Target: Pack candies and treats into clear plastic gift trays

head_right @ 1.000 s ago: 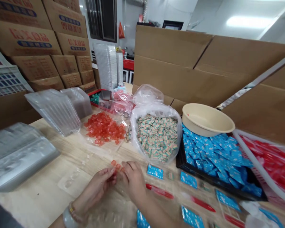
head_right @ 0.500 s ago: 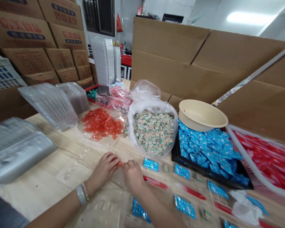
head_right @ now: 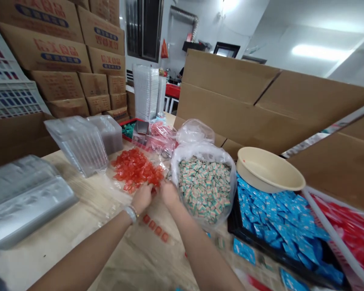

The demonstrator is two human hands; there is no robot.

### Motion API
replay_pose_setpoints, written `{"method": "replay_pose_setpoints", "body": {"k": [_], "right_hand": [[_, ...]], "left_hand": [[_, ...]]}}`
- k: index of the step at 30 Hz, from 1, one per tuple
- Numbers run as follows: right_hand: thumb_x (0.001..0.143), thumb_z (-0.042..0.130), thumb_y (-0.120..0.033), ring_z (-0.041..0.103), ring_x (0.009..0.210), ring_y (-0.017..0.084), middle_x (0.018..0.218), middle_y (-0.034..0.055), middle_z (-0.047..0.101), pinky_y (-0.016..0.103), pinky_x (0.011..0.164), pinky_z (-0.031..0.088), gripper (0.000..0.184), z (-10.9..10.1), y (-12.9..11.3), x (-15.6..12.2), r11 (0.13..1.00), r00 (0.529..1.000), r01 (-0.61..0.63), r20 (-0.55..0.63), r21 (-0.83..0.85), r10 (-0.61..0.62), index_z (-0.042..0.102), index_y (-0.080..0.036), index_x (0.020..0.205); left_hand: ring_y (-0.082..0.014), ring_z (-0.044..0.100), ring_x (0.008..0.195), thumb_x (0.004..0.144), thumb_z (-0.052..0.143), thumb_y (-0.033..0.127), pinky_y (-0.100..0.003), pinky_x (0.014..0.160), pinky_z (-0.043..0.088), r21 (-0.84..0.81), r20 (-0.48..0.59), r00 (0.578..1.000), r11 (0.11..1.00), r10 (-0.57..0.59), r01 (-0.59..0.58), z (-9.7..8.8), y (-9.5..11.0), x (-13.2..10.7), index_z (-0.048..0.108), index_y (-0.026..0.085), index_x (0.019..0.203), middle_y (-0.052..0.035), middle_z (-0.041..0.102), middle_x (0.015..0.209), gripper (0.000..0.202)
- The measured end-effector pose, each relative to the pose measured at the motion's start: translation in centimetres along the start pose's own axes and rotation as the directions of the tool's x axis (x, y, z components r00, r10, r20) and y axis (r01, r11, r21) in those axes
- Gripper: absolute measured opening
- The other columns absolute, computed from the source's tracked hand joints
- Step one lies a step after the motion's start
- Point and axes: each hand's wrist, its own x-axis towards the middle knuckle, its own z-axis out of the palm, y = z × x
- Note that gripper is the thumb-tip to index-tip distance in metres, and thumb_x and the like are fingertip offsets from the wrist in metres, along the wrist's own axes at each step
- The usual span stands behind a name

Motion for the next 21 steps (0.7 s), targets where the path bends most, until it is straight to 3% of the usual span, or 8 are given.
{"method": "replay_pose_setpoints", "body": {"k": [5,12,15,21], "right_hand": [[0.077,0.047,-0.017,0.051,0.089,0.018,0.098,0.0100,0.056,0.027,0.076,0.036,0.016,2.0,0.1,2.2,0.999,0.999,0.018,0.039,-0.048,-0.017,0.057,-0.015,0.089],[0.074,0.047,-0.012,0.055,0.076,0.015,0.088,0.0072,0.060,0.022,0.066,0.038,0.014,2.1,0.5,2.1,1.000,0.997,0.003,0.083,-0.004,-0.002,0.057,-0.014,0.083],[0.077,0.040,-0.009,0.055,0.071,0.013,0.078,0.0051,0.061,0.020,0.063,0.038,0.018,2.1,0.6,1.2,1.000,0.997,-0.017,0.080,0.013,0.016,0.057,-0.013,0.082],[0.078,0.042,-0.011,0.053,0.086,0.015,0.095,0.0086,0.057,0.021,0.070,0.037,0.018,1.7,-0.3,1.1,0.998,0.995,0.061,0.078,0.026,-0.063,0.058,-0.015,0.085]], "left_hand": [[-0.0184,0.053,0.081,0.066,0.054,0.014,-0.031,0.078,0.038,-0.208,-0.006,0.999,0.977,-0.044,0.042,-1.2,-1.7,-0.6,0.056,0.016,0.071,-0.0056,0.057,0.079,0.005],[-0.0106,0.053,0.054,0.072,0.033,0.015,-0.020,0.049,0.042,-0.547,0.042,0.969,0.806,-0.243,0.226,-1.3,-0.7,-2.3,0.053,0.015,0.081,0.0012,0.052,0.059,0.022],[-0.0087,0.048,0.046,0.070,0.038,0.017,-0.018,0.044,0.039,-0.613,0.034,0.958,0.751,-0.285,0.245,-1.0,-0.4,-3.3,0.053,0.015,0.079,0.0048,0.046,0.052,0.019],[-0.0065,0.042,0.043,0.067,0.047,0.016,-0.017,0.041,0.033,-0.639,-0.007,0.935,0.721,-0.355,0.269,-0.7,-0.8,-3.7,0.053,0.014,0.084,0.0062,0.047,0.053,0.018]]}}
